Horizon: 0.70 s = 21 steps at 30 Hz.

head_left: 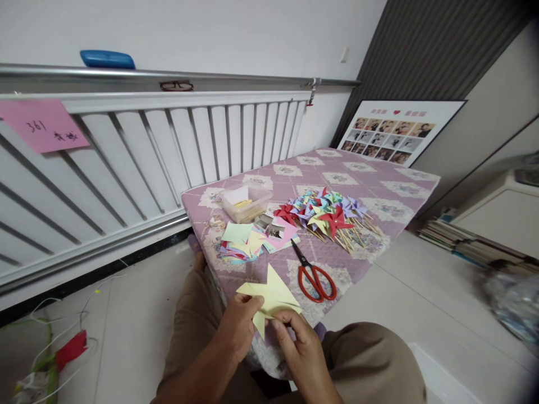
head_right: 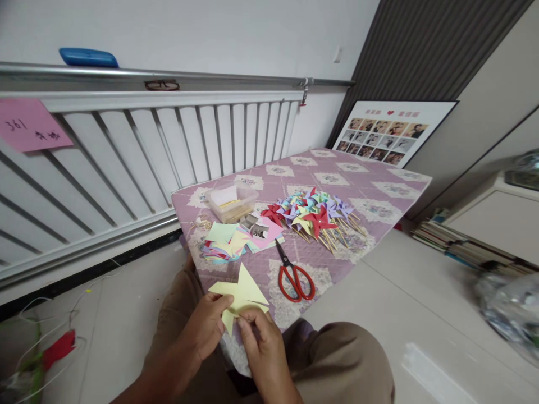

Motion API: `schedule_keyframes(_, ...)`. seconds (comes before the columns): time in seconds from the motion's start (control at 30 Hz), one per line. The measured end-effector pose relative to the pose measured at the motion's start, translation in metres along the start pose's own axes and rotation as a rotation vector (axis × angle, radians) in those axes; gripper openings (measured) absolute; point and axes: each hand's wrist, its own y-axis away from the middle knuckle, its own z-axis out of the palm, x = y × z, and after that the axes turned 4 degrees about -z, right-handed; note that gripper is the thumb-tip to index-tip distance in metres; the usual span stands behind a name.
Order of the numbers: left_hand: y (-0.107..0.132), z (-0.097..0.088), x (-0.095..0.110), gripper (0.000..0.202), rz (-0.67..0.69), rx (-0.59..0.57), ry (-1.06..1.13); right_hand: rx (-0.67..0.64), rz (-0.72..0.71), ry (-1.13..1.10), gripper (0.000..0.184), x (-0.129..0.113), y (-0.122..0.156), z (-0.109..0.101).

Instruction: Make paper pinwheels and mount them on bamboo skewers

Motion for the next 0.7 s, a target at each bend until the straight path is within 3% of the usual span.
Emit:
schedule_keyframes(0.33, 0.008, -0.001, -0.007, 0.012, 0.063, -0.051, 0.023, 0.102, 0.234, -0.164, 0.026, -0.004, -0.005, 0.007)
schedule_keyframes(0.53, 0.012, 0.002, -0.009, 0.016, 0.058, -0.046, 0.032, 0.144, 0.252, -0.172, 0.026, -0.005, -0.007, 0.007)
schedule_keyframes(0.7, 0.013, 0.004, -0.009, 0.017, 0.049, 0.023, 0.006, 0.17, 0.23, -0.157, 0.025, -0.008, -0.009, 0.005)
